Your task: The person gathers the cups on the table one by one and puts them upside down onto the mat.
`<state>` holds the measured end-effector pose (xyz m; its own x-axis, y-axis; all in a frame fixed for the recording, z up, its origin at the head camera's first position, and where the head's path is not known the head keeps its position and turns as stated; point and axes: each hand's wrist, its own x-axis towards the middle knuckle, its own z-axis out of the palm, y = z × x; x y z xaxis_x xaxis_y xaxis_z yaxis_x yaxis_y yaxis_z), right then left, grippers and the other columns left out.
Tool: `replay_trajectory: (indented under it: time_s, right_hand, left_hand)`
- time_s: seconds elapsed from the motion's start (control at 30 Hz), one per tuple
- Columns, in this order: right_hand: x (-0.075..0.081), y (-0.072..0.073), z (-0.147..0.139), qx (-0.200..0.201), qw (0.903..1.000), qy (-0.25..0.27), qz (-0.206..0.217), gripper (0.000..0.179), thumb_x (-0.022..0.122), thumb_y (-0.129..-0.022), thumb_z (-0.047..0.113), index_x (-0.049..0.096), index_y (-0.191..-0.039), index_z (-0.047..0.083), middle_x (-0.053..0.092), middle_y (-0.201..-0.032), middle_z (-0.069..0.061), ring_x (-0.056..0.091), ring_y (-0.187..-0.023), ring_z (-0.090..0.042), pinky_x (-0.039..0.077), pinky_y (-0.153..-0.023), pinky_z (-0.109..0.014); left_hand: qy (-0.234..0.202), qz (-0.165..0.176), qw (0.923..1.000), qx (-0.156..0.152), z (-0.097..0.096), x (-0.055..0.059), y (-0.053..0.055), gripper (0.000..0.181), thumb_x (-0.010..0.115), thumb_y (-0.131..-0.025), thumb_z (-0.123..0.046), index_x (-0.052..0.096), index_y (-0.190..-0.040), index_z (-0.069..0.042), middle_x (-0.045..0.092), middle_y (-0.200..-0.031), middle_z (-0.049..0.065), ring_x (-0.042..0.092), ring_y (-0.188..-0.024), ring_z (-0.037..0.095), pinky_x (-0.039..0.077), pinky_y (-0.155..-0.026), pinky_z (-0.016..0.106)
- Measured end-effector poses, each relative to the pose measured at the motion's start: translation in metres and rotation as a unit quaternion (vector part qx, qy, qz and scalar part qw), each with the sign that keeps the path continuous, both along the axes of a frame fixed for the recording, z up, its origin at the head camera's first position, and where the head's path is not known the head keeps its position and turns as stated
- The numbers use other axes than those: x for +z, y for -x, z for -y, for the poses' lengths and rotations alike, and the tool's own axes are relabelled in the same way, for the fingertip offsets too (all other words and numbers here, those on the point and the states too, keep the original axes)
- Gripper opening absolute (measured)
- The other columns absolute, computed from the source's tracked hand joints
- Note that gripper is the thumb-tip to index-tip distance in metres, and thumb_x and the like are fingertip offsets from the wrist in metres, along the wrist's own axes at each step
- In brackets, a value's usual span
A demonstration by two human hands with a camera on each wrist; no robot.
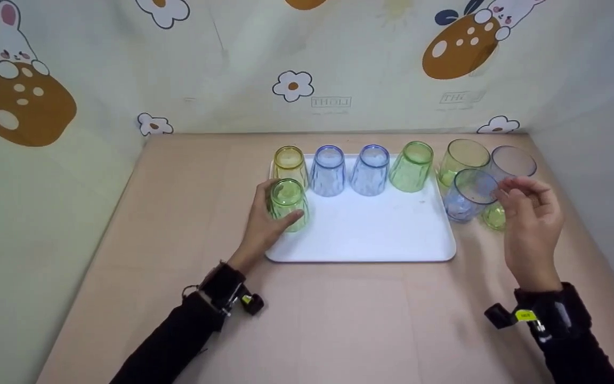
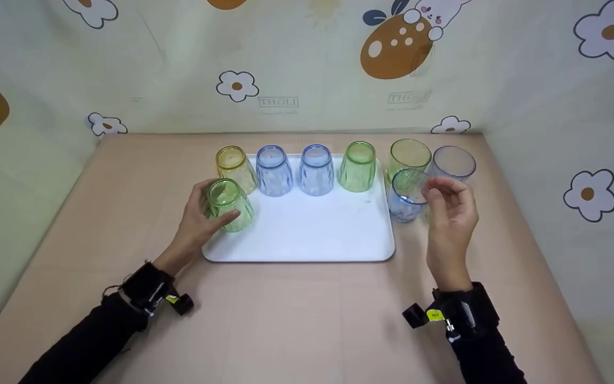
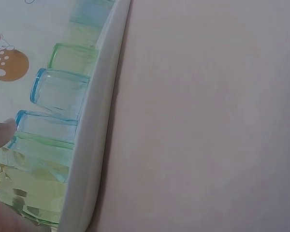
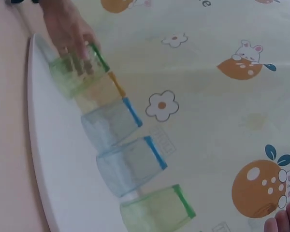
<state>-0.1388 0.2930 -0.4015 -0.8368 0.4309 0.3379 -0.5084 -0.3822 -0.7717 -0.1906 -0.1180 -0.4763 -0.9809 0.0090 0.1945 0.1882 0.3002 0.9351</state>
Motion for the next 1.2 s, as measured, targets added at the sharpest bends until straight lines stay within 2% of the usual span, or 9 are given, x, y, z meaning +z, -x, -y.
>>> replay_trajectory:
  time_s: [0.13,0.2,0.37,0.53,0.63,0.8,0.97,1.07,1.2]
  right_hand:
    - [-0.006,0.0,-0.013,-0.072,0.9917,-0.106,0.002,0.018,0.056,-0.094,-0.016,0.058,-0.112,-0.014,0.055,-0.112,-0.025,0.053,-0.11,-0.031,0.047,-0.096,-0.029]
    - [-0.008,0.001,-0.018,-0.087,0.9872,-0.133,0.008,0.02,0.057,-0.093,-0.015,0.059,-0.113,-0.012,0.054,-0.115,-0.023,0.051,-0.114,-0.03,0.044,-0.098,-0.03]
    - [-0.009,0.006,-0.028,-0.108,0.9786,-0.169,0.043,0.026,0.058,-0.092,-0.014,0.058,-0.117,-0.007,0.05,-0.121,-0.019,0.046,-0.122,-0.029,0.039,-0.107,-0.032]
    - [-0.014,0.011,-0.035,-0.114,0.9678,-0.197,0.108,0.037,0.064,-0.091,-0.01,0.054,-0.126,-0.002,0.046,-0.13,-0.011,0.04,-0.129,-0.025,0.033,-0.112,-0.029]
    - [-0.02,0.012,-0.036,-0.108,0.946,-0.261,0.159,0.048,0.069,-0.092,-0.001,0.048,-0.136,0.001,0.043,-0.138,-0.008,0.036,-0.133,-0.024,0.029,-0.115,-0.028]
    - [-0.028,0.011,-0.039,-0.114,0.882,-0.395,0.231,0.069,0.074,-0.094,0.019,0.036,-0.15,0.006,0.033,-0.15,-0.01,0.026,-0.14,-0.022,0.019,-0.118,-0.032]
    - [-0.035,0.012,-0.046,-0.156,0.8291,-0.481,0.239,0.083,0.084,-0.085,0.019,0.034,-0.151,0.004,0.029,-0.147,-0.02,0.021,-0.137,-0.03,0.016,-0.113,-0.044]
    - [-0.038,0.013,-0.051,-0.156,0.8148,-0.502,0.245,0.09,0.086,-0.083,0.019,0.031,-0.153,0.004,0.026,-0.15,-0.021,0.019,-0.138,-0.033,0.016,-0.114,-0.047]
    - [-0.042,0.013,-0.058,-0.131,0.8182,-0.498,0.255,0.099,0.087,-0.082,0.02,0.025,-0.157,0.006,0.022,-0.156,-0.019,0.015,-0.142,-0.034,0.013,-0.117,-0.051]
  left_hand:
    - [-0.004,0.002,1.0,0.001,0.002,-0.001,0.0,0.085,0.089,-0.08,-0.017,0.039,-0.146,-0.002,0.047,-0.147,0.017,0.041,-0.138,0.028,0.029,-0.116,0.038]
    - [-0.008,-0.003,1.0,0.003,0.003,0.0,-0.001,0.085,0.089,-0.08,-0.018,0.039,-0.146,-0.001,0.047,-0.147,0.016,0.042,-0.137,0.028,0.03,-0.115,0.039]
    - [-0.023,-0.012,0.9997,0.003,0.004,0.011,-0.006,0.083,0.087,-0.082,-0.019,0.038,-0.146,0.002,0.044,-0.148,0.02,0.042,-0.137,0.031,0.031,-0.115,0.042]
    - [-0.035,-0.012,0.9993,-0.003,0.009,0.011,-0.006,0.083,0.085,-0.084,-0.021,0.036,-0.148,-0.002,0.044,-0.148,0.02,0.04,-0.138,0.028,0.029,-0.116,0.044]
    - [-0.036,-0.012,0.9993,-0.008,0.012,0.015,-0.011,0.081,0.084,-0.086,-0.022,0.035,-0.148,-0.002,0.043,-0.149,0.021,0.038,-0.14,0.029,0.026,-0.117,0.048]
    - [-0.024,0.0,0.9996,-0.017,0.017,0.021,-0.021,0.082,0.081,-0.088,-0.027,0.033,-0.15,-0.004,0.041,-0.152,0.018,0.034,-0.143,0.03,0.023,-0.118,0.051]
    - [-0.034,0.004,0.9991,-0.026,0.024,0.024,-0.025,0.079,0.079,-0.091,-0.026,0.033,-0.15,-0.004,0.039,-0.153,0.016,0.031,-0.145,0.03,0.021,-0.119,0.05]
    - [-0.04,0.003,0.9988,-0.027,0.028,0.024,-0.026,0.077,0.079,-0.091,-0.024,0.033,-0.15,-0.004,0.039,-0.152,0.016,0.031,-0.144,0.029,0.02,-0.119,0.05]
    - [-0.039,-0.001,0.9988,-0.03,0.031,0.024,-0.027,0.078,0.079,-0.091,-0.023,0.032,-0.15,-0.003,0.039,-0.153,0.016,0.03,-0.145,0.026,0.019,-0.12,0.047]
